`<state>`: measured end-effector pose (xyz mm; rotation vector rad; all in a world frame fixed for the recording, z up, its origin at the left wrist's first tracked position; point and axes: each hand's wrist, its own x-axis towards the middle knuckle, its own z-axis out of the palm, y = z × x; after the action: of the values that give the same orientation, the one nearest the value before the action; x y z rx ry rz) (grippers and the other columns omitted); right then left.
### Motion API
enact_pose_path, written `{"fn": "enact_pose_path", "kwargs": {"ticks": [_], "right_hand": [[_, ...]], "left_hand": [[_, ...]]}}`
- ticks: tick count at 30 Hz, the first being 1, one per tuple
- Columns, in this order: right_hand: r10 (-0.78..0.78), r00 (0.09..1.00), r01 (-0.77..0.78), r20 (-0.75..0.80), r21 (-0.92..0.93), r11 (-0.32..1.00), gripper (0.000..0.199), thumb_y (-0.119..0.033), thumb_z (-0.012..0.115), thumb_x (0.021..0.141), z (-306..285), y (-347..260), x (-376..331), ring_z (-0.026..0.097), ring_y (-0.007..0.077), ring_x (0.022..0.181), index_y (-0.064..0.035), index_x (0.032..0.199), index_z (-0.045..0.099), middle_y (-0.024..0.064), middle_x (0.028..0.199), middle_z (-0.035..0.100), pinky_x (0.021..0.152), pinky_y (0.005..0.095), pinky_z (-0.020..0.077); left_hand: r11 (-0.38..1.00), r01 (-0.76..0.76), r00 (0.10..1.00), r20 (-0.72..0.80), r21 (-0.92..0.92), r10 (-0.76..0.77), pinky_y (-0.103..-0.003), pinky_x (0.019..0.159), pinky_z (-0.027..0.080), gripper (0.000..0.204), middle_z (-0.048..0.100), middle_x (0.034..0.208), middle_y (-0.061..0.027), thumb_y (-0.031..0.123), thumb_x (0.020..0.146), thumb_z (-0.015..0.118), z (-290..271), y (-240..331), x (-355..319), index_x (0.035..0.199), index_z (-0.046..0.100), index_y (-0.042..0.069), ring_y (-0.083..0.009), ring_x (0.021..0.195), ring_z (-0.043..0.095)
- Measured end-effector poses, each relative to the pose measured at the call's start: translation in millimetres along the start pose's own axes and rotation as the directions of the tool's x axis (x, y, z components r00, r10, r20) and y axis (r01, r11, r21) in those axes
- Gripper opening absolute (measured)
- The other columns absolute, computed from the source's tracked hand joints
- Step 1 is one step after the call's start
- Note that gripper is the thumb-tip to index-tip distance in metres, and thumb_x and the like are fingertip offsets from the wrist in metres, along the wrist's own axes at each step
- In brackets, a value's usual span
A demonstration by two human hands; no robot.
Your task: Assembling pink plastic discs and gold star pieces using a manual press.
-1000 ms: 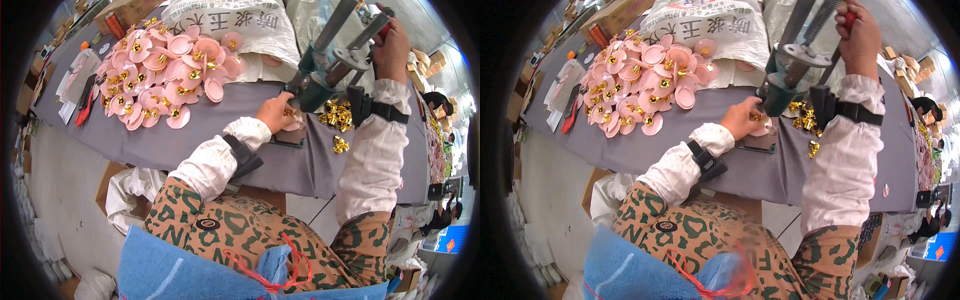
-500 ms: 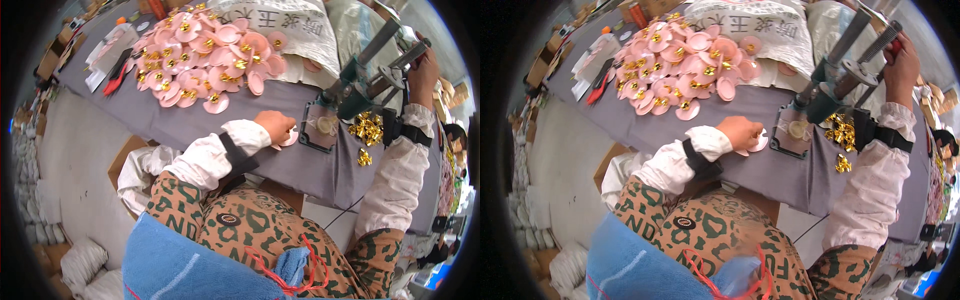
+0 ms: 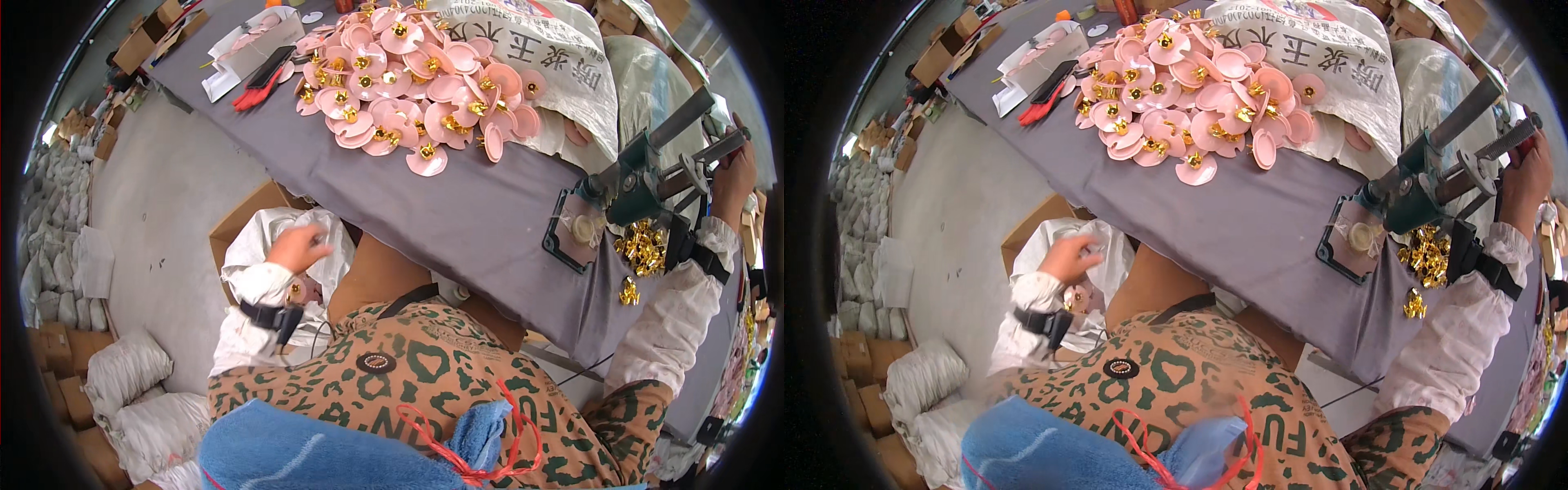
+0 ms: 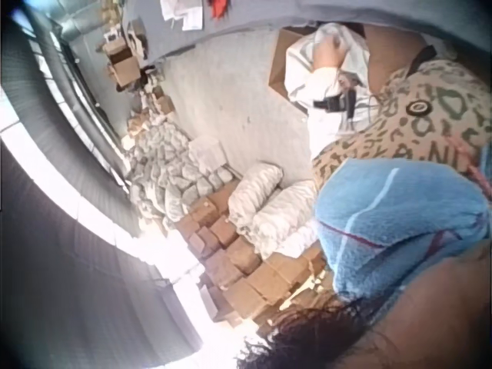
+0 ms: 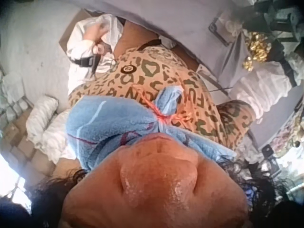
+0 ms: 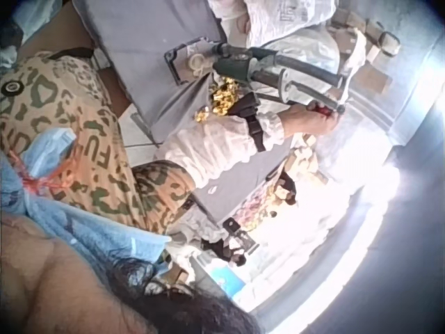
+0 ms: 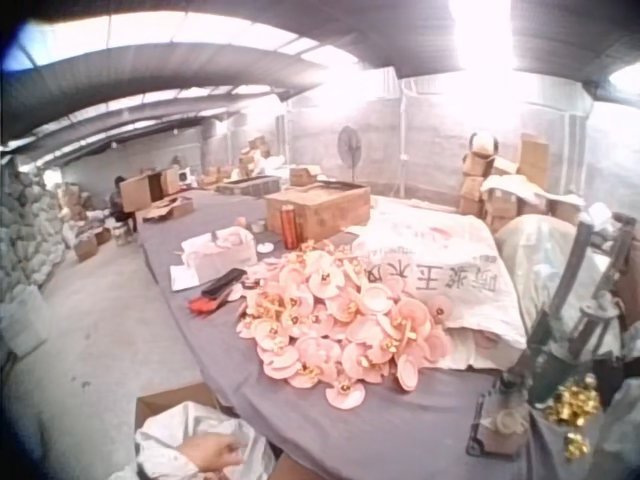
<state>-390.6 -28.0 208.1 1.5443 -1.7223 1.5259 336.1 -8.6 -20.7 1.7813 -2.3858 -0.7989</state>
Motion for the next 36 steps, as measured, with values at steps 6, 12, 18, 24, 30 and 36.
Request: {"fn": "enact_pose_path", "kwargs": {"ticks": [6,12,18,24,30,36], "right_hand": [[-0.028,1.000,0.028,0.000,0.129,0.991,0.043,0.006,0.048,0.089,16,-44,-18,0.044,0.0020,0.064,-0.0091,0.128,0.060,-0.0046,0.081,0.058,0.051,0.0180,0.0306],[0.305,0.951,-0.276,0.041,0.550,0.788,0.029,-0.017,0.055,0.094,23,-61,-17,0.059,0.0109,0.070,0.0013,0.117,0.059,0.0052,0.087,0.063,0.053,0.0193,0.0423],[0.373,0.927,-0.305,0.039,0.656,0.690,0.013,-0.015,0.050,0.092,23,-85,-18,0.047,0.0042,0.051,-0.0076,0.096,0.060,-0.0036,0.068,0.054,0.038,0.0175,0.0288],[0.244,0.927,-0.341,0.287,0.914,0.221,0.009,-0.012,0.049,0.090,14,0,-2,0.047,0.0045,0.049,-0.0095,0.088,0.057,-0.0034,0.066,0.052,0.036,0.0169,0.0283],[0.443,0.897,-0.314,-0.004,0.701,0.641,0.008,-0.011,0.049,0.090,19,-82,-19,0.049,0.0061,0.049,-0.0098,0.087,0.056,-0.0012,0.066,0.053,0.036,0.0175,0.0296],[0.175,0.965,-0.021,-0.194,0.611,0.792,0.028,-0.017,0.046,0.097,-20,-131,-108,0.050,0.0162,0.066,0.0010,0.115,0.058,0.0062,0.081,0.054,0.055,0.0258,0.0413]], "left_hand": [[0.824,-0.566,0.709,-0.513,-0.003,0.484,-0.042,0.079,0.051,0.036,0.063,0.106,-0.0168,0.017,0.084,0.067,46,112,138,0.119,0.060,0.008,-0.0354,0.094,0.062],[0.895,-0.415,0.710,-0.555,0.165,0.432,-0.045,0.074,0.048,0.031,0.060,0.096,-0.0154,0.015,0.078,0.069,57,141,180,0.106,0.061,0.007,-0.0352,0.086,0.060],[0.732,-0.620,0.752,-0.480,-0.282,0.452,-0.038,0.074,0.052,0.029,0.065,0.091,-0.0133,0.011,0.074,0.074,89,202,161,0.098,0.060,0.004,-0.0308,0.082,0.064],[0.579,-0.607,0.780,-0.271,-0.544,0.564,-0.036,0.077,0.054,0.054,0.069,0.100,-0.0169,0.015,0.071,0.079,134,341,157,0.115,0.048,0.005,-0.0279,0.087,0.068],[0.641,-0.643,0.756,-0.210,-0.420,0.620,-0.040,0.085,0.051,0.060,0.069,0.101,-0.0171,0.014,0.068,0.079,149,385,180,0.118,0.046,0.003,-0.0339,0.095,0.066],[0.650,-0.613,0.777,-0.194,-0.449,0.599,-0.043,0.085,0.049,0.064,0.068,0.098,-0.0150,0.013,0.069,0.077,148,373,183,0.123,0.044,0.004,-0.0362,0.097,0.062]]}}
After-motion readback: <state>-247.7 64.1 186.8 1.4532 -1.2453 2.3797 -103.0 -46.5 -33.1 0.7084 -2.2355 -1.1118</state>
